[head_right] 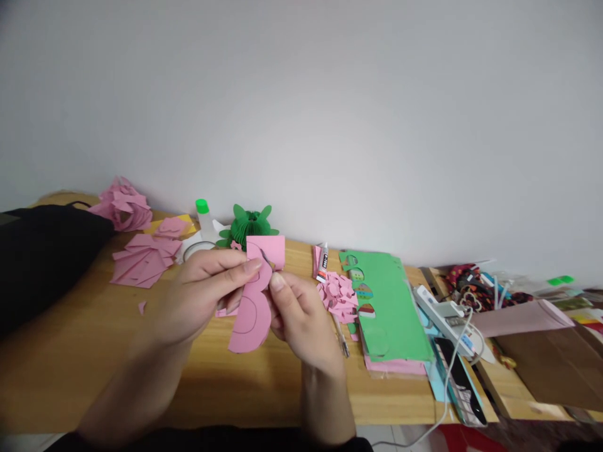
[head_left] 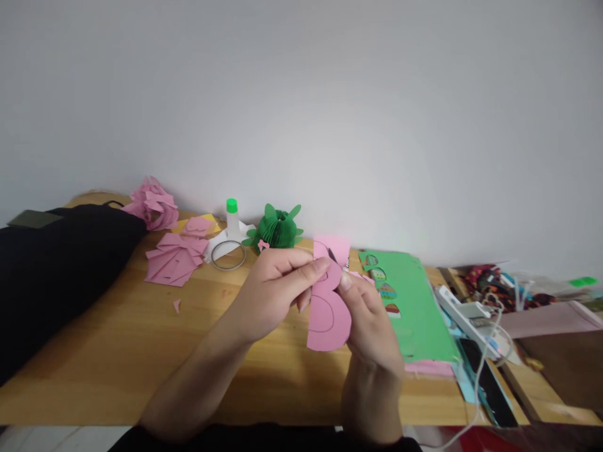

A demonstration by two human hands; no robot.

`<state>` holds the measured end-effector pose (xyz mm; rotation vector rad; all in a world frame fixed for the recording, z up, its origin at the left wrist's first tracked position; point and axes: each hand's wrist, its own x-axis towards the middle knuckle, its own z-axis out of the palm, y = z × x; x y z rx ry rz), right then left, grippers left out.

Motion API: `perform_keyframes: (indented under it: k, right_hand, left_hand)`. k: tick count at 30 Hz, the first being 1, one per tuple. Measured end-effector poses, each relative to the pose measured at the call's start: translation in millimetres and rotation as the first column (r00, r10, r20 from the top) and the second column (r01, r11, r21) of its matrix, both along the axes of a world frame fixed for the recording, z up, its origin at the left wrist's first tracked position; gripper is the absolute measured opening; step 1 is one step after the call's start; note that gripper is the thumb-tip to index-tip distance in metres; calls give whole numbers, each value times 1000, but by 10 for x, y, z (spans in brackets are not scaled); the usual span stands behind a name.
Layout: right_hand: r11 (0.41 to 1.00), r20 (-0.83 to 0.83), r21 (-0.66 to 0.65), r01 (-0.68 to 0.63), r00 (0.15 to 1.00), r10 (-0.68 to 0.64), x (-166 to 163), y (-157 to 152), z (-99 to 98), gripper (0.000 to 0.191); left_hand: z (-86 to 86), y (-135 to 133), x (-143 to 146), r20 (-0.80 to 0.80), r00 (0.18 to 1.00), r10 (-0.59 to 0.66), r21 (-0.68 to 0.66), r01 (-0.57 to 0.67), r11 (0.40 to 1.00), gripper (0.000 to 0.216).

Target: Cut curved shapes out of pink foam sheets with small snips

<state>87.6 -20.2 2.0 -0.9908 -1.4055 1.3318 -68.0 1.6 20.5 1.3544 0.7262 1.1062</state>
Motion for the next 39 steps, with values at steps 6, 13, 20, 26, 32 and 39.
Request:
perform_keyframes:
  k: [6, 13, 20, 26, 32, 39]
  right_hand:
    - [999, 19, 7, 46, 999, -46, -54, -19, 26, 47]
    - [997, -15, 2, 78, 997, -78, -79, -31, -60, 47]
    - [998, -21, 13, 58, 998, -58, -78, -28, -61, 46]
    - [998, 5, 26, 58, 998, -59, -72, -26, -78, 48]
    - [998, 20, 33, 47, 999, -47, -62, -26, -27, 47]
    - [999, 60, 40, -11, 998, 9, -52, -43, 29, 48]
  left_hand:
    - [-18, -18, 59, 62, 997, 36, -13, -35, 999, 46]
    - [-60, -40, 80, 93, 993, 77, -18, -76, 997, 47]
    - [-62, -38, 76, 85, 993, 79, 9, -81, 997, 47]
    - [-44, -35, 72, 72, 994, 80, 12, -81, 997, 48]
    - [-34, -10, 36, 23, 997, 73, 56, -74, 996, 45]
    - [-24, -12, 12, -17, 986, 168, 127, -165, 978, 39]
